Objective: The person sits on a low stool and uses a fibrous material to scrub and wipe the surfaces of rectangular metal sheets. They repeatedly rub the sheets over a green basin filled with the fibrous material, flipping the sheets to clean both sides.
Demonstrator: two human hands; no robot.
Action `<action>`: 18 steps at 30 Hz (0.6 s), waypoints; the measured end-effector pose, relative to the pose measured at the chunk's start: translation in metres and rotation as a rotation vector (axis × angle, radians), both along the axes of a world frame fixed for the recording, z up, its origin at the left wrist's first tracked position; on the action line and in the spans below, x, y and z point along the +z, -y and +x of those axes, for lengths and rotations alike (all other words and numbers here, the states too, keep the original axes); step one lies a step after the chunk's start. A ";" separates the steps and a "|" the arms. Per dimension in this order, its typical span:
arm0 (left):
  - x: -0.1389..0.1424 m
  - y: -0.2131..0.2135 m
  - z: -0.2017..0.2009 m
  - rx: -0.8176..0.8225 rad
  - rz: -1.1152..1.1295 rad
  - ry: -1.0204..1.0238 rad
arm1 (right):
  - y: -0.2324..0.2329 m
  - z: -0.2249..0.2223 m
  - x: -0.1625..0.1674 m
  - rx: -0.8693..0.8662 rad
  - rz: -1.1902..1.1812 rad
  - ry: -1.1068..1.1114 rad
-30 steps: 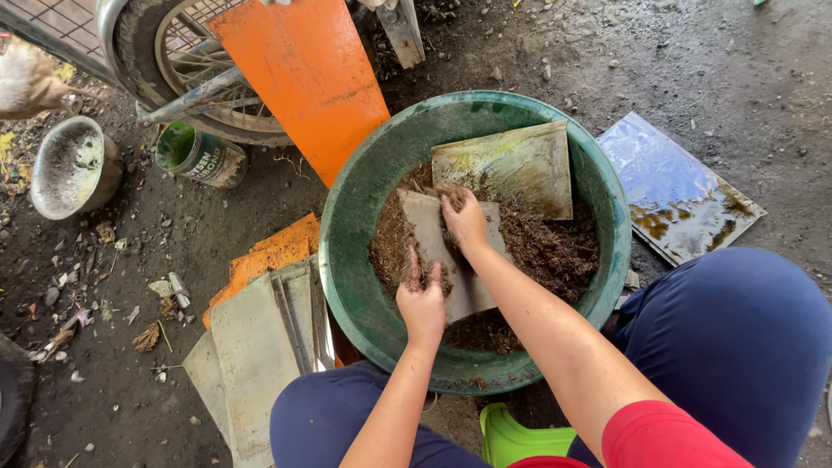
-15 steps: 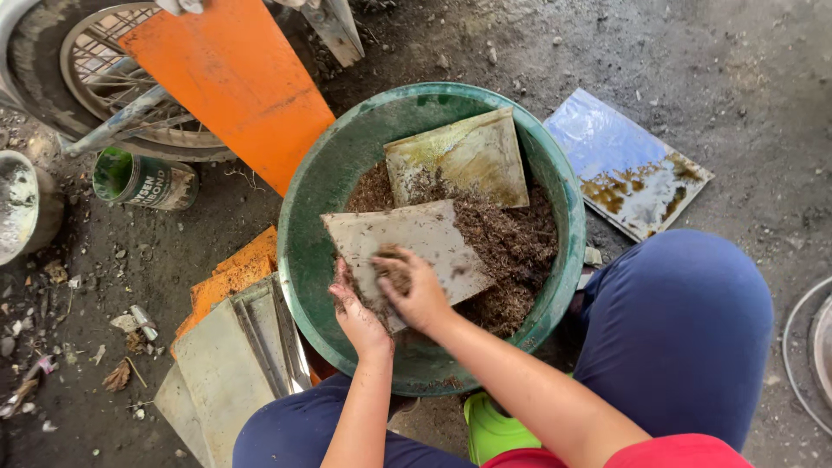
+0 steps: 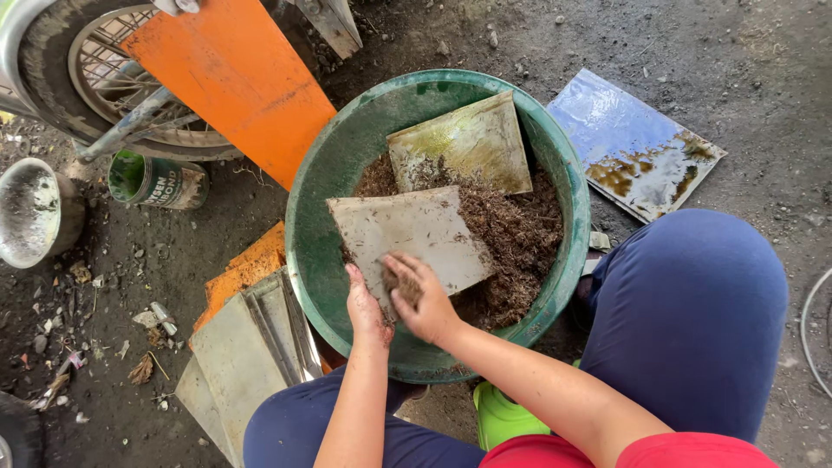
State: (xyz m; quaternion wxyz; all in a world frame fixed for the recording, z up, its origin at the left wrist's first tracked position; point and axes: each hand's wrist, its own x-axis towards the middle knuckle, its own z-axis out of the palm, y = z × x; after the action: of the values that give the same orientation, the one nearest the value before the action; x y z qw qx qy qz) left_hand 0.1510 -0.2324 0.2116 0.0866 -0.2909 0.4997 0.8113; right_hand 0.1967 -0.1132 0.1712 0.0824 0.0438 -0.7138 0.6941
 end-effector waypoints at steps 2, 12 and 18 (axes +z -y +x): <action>0.003 0.000 0.003 -0.003 0.087 -0.002 | -0.003 0.005 0.012 0.066 0.079 -0.185; 0.008 0.000 0.002 0.113 0.248 -0.156 | 0.019 -0.034 0.033 0.114 -0.021 -0.161; 0.011 0.002 -0.003 0.067 0.255 -0.129 | 0.028 -0.116 0.066 -0.043 0.008 0.067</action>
State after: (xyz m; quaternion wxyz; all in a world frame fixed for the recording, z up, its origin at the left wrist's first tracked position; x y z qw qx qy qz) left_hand 0.1484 -0.2344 0.2224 0.0633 -0.2416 0.3873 0.8875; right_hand 0.0804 -0.1415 0.2375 0.0731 0.0053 -0.7196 0.6905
